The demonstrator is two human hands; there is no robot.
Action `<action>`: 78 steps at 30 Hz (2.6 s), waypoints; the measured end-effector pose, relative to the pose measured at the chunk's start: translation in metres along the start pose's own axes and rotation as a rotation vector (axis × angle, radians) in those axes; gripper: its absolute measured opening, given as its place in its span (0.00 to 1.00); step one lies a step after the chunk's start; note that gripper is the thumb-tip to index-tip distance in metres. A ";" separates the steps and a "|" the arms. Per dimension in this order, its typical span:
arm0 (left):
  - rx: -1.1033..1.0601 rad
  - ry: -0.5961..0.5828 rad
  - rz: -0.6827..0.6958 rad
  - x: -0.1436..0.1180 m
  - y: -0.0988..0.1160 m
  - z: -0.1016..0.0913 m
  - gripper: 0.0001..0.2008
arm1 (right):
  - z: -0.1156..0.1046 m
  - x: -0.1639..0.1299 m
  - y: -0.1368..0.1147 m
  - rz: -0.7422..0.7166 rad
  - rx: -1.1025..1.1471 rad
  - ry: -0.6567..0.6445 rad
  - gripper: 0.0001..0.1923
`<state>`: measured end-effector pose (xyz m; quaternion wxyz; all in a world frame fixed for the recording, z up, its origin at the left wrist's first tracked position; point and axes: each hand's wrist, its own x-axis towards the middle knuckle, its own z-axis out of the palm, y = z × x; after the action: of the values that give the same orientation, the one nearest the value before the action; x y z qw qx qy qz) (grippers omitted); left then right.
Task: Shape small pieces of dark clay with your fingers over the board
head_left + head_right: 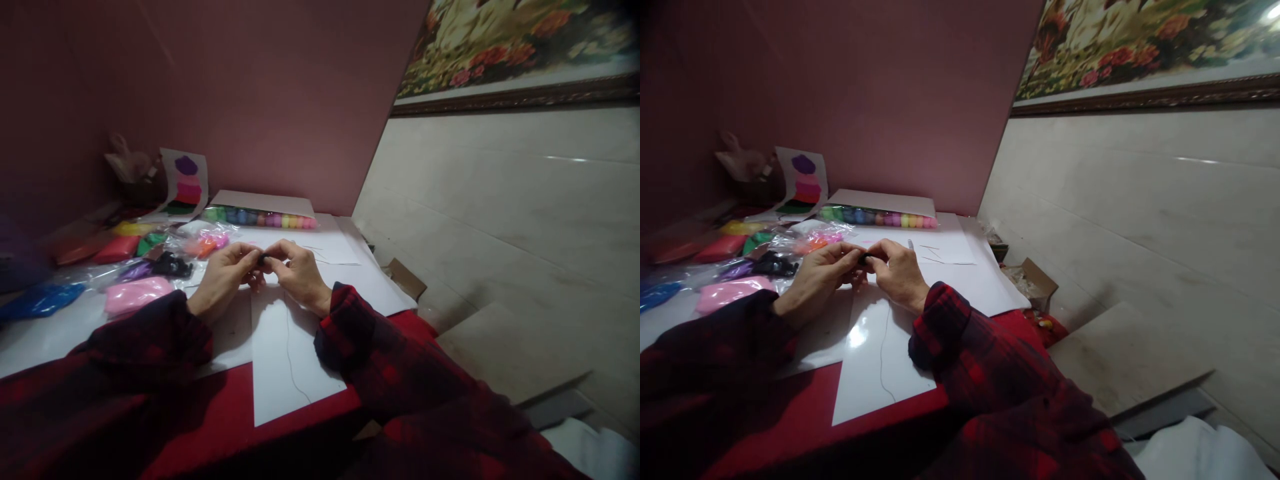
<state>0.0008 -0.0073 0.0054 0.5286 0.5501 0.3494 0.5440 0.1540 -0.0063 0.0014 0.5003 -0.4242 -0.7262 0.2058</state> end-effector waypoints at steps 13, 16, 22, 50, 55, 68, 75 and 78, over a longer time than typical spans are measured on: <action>0.102 0.099 0.034 0.005 -0.001 0.000 0.27 | 0.000 0.001 0.001 -0.062 -0.024 -0.086 0.02; 0.087 0.083 0.033 0.004 0.000 0.000 0.28 | 0.000 0.001 0.000 -0.058 -0.028 -0.074 0.03; 0.100 0.017 0.044 0.001 -0.001 -0.001 0.24 | 0.000 0.000 -0.003 -0.003 0.030 -0.044 0.05; 0.116 0.013 0.061 0.001 0.001 0.001 0.26 | -0.004 0.000 -0.002 -0.020 0.069 -0.093 0.12; 0.103 -0.003 0.057 0.000 0.001 0.000 0.25 | -0.002 0.000 0.000 -0.056 0.081 -0.090 0.12; -0.044 -0.065 -0.081 -0.001 0.001 -0.003 0.24 | -0.001 0.000 0.002 -0.083 0.127 -0.094 0.13; -0.080 -0.072 -0.082 0.000 0.001 -0.002 0.25 | 0.000 0.001 0.004 -0.077 0.117 -0.092 0.14; -0.077 -0.056 -0.078 0.000 0.002 -0.002 0.24 | -0.001 0.000 0.002 -0.095 0.109 -0.097 0.12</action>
<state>-0.0014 -0.0070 0.0068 0.5796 0.5303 0.3346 0.5205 0.1552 -0.0054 0.0005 0.4960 -0.3509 -0.7568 0.2412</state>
